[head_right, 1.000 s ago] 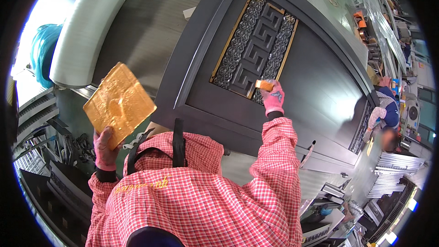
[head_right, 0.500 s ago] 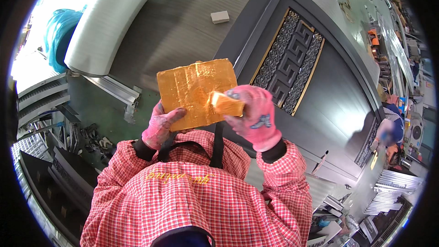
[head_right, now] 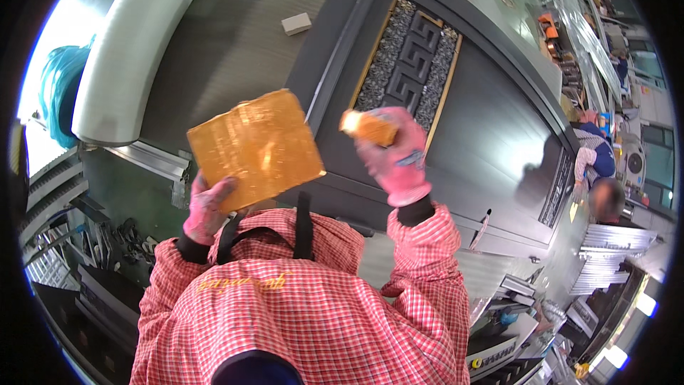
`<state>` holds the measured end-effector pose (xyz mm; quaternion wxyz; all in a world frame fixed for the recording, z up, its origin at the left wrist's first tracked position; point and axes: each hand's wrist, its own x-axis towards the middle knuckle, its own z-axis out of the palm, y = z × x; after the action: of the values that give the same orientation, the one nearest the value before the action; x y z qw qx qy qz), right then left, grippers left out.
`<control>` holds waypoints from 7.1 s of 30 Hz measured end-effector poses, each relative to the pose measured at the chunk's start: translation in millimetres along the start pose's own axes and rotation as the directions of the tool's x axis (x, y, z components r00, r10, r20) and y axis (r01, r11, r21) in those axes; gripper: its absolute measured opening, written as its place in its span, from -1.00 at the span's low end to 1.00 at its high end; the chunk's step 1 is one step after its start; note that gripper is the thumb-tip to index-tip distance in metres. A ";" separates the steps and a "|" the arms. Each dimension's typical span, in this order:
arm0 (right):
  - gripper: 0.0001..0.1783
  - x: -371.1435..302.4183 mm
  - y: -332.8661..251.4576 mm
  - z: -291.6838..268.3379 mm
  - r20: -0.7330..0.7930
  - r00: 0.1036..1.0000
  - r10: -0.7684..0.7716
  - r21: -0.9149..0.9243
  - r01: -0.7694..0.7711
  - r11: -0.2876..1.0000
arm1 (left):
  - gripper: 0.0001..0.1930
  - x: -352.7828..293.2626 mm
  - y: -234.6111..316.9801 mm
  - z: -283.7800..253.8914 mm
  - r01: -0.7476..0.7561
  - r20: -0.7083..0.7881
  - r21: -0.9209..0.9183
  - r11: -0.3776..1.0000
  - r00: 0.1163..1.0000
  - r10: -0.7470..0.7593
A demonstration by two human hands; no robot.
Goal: The person applies gold leaf to the decorative border of a dark gray door panel using a small sponge. They hold a sheet of gold leaf in the left hand and repeatedly dab the sponge onto the raised pattern, occasionally repositioning the sheet.
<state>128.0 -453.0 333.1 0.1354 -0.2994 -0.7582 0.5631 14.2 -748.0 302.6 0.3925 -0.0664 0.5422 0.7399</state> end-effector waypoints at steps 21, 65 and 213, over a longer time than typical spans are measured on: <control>-0.68 30.0 250.6 -91.2 -0.118 0.991 -0.056 -0.587 -0.025 0.809 | -0.49 -23.8 -13.5 43.7 -0.105 -0.310 0.088 0.991 0.942 0.128; -0.62 62.5 247.5 -92.7 -0.043 0.994 -0.105 -0.532 0.066 0.844 | -0.50 -34.1 -17.2 47.6 -0.123 -0.350 0.110 0.986 0.924 0.154; -0.59 109.1 223.5 16.2 0.522 0.808 -0.275 -0.621 0.581 0.527 | -0.61 -31.2 -38.7 24.7 -0.081 -0.367 -0.006 0.997 0.927 0.073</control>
<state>101.1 -357.7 104.4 -0.0071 -0.0193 -0.9824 0.1857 68.8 -738.8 299.8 0.2545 -0.1860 0.6003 0.7350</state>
